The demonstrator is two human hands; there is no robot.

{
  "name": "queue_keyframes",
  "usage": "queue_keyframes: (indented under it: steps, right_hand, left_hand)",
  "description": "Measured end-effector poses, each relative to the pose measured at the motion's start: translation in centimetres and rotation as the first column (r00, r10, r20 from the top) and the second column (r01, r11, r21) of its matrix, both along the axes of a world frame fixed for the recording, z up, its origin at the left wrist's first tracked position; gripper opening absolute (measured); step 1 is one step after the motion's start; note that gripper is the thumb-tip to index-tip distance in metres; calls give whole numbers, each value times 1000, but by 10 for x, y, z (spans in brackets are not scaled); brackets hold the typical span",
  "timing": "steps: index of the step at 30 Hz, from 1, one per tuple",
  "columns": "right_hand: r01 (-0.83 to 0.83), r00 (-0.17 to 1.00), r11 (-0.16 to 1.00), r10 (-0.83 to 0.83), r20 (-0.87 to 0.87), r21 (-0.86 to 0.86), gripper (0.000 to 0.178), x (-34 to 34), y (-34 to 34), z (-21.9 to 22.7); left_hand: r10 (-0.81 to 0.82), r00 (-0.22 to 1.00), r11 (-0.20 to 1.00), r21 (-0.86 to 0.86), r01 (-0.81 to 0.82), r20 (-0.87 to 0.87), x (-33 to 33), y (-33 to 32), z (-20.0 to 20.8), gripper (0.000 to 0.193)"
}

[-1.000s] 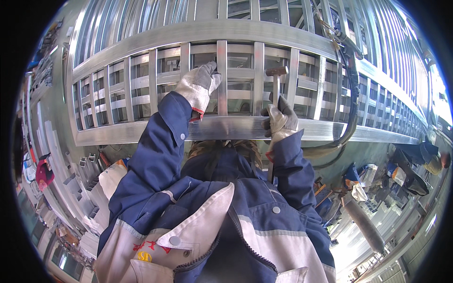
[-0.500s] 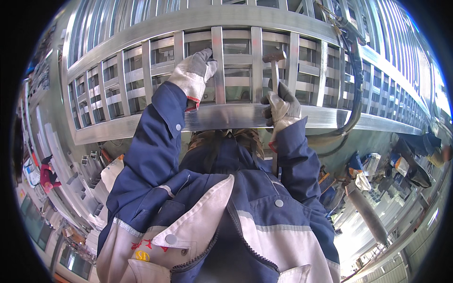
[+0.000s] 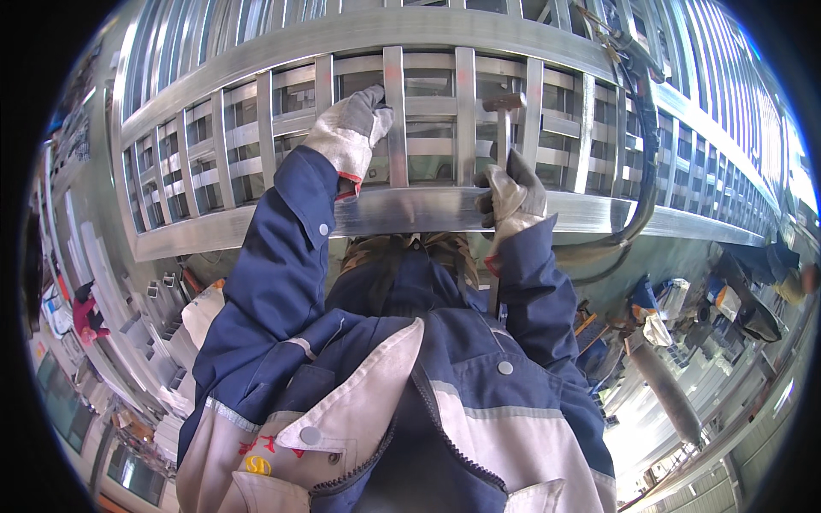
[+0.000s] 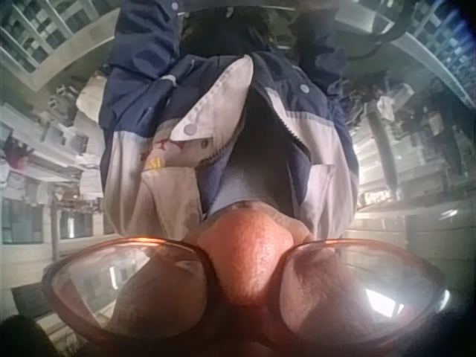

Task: The person welds a metal frame using a handheld welding torch, producing sparks along the seams. They repeatedly reposition the frame and adjust their grip while welding different sections.

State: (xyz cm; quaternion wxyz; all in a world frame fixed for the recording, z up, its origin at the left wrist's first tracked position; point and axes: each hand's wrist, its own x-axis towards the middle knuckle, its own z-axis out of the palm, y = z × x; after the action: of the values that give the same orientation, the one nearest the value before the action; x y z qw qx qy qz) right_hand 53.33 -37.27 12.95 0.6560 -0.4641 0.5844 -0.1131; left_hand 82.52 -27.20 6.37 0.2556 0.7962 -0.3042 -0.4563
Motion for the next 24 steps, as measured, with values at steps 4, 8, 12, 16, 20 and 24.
queue_keyframes:
  steps: [4, 8, 12, 16, 20, 24]
  right_hand:
    - [-52, 998, 998, 51, -31, -26, 56, -4, 13, 15]
    - [-154, 987, 984, 157, -25, 83, 58, -11, 37, 22]
    - [-197, 979, 956, 180, 95, 217, 62, -8, 58, 17]
    - [-194, 980, 942, 171, 105, 275, 58, -7, 63, 20]
    - [-161, 986, 946, 141, 92, 280, 57, -5, 64, 25]
    - [-191, 980, 945, 168, 106, 267, 56, -3, 66, 23]
  left_hand:
    - [-31, 999, 997, 74, 32, -6, 3, -4, 0, 68]
    - [44, 995, 996, 77, -38, -88, 3, -6, -2, 68]
    - [6, 997, 997, 76, 0, -73, 3, -5, -7, 69]
    - [62, 996, 997, 39, -60, -63, 2, -5, -10, 68]
    - [210, 954, 977, 80, -197, -212, 0, -7, -4, 67]
    - [219, 945, 976, 60, -211, -243, -1, -3, 11, 67]
